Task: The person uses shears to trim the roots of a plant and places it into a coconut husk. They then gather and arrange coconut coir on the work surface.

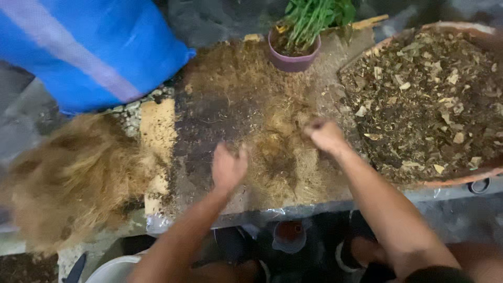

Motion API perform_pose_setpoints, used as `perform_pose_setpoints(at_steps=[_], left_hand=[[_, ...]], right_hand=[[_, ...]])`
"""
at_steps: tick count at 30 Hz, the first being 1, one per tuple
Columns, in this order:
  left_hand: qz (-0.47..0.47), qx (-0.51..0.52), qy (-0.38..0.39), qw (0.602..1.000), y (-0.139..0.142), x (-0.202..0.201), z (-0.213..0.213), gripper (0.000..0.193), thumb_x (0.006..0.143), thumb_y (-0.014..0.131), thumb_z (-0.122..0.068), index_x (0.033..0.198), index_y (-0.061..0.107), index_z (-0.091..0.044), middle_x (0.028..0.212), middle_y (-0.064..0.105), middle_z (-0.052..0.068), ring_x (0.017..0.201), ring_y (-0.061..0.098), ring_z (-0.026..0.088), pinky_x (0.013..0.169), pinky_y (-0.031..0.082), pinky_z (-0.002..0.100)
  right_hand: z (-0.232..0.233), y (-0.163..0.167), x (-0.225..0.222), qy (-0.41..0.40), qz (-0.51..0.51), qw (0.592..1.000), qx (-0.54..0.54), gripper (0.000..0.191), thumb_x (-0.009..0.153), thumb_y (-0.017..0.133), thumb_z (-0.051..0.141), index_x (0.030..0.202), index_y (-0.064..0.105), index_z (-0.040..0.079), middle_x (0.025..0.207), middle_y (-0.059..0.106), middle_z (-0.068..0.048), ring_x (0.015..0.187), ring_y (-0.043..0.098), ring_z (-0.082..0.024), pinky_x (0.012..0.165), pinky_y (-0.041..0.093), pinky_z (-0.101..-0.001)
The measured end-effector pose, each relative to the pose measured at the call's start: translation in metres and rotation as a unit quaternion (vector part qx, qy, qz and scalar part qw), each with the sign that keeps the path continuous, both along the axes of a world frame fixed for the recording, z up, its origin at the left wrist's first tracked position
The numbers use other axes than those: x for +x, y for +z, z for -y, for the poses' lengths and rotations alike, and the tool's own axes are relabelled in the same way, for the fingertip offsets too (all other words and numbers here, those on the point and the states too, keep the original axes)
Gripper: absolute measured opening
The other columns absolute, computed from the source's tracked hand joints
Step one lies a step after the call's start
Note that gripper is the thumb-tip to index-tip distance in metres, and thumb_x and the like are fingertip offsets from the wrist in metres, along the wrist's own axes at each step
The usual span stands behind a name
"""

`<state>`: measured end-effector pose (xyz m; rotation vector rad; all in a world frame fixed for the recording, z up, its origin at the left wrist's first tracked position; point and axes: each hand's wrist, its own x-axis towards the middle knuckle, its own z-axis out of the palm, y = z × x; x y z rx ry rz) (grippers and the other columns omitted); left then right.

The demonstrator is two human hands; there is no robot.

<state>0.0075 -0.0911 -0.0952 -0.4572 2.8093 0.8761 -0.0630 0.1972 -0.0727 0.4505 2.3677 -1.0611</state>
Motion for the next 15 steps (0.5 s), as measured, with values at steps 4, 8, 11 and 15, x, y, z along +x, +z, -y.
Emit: perform_pose_setpoints(at_steps=[4, 8, 11, 15], left_hand=[[0.013, -0.093, -0.113, 0.989, 0.003, -0.079, -0.02, 0.052, 0.102, 0.049, -0.043, 0.133, 0.065, -0.004, 0.128, 0.069, 0.018, 0.116, 0.066, 0.031, 0.112, 0.047, 0.049], [0.064, -0.146, -0.149, 0.976, -0.014, -0.13, -0.062, 0.052, 0.106, 0.047, -0.047, 0.132, 0.062, -0.005, 0.133, 0.06, 0.018, 0.123, 0.054, 0.033, 0.107, 0.044, 0.051], [0.022, -0.099, -0.171, 0.98, -0.022, -0.145, -0.083, 0.061, 0.101, 0.053, -0.048, 0.144, 0.051, -0.005, 0.139, 0.053, 0.022, 0.122, 0.05, 0.036, 0.104, 0.041, 0.053], [0.037, 0.09, -0.132, 0.986, -0.027, -0.151, -0.078, 0.073, 0.093, 0.069, -0.043, 0.15, 0.044, -0.006, 0.149, 0.046, 0.023, 0.132, 0.045, 0.038, 0.109, 0.036, 0.054]], right_hand=[[0.005, 0.006, -0.033, -0.1, -0.096, 0.986, 0.087, 0.047, 0.102, 0.061, 0.041, 0.139, 0.061, 0.012, 0.128, 0.073, -0.017, 0.111, 0.071, -0.031, 0.101, 0.057, -0.0445], [0.014, -0.004, -0.075, -0.024, 0.035, 0.996, 0.078, 0.059, 0.097, 0.065, 0.052, 0.131, 0.061, 0.004, 0.139, 0.061, -0.018, 0.106, 0.071, -0.029, 0.1, 0.054, -0.0483], [0.018, -0.026, -0.085, 0.072, -0.008, 0.997, 0.038, 0.043, 0.092, 0.072, 0.04, 0.125, 0.069, 0.012, 0.141, 0.054, -0.014, 0.109, 0.058, -0.022, 0.103, 0.046, -0.0497], [0.005, -0.05, -0.095, 0.055, -0.021, 0.957, -0.284, 0.034, 0.09, 0.073, 0.023, 0.118, 0.066, 0.006, 0.118, 0.066, -0.015, 0.098, 0.068, -0.022, 0.097, 0.059, -0.0503]])
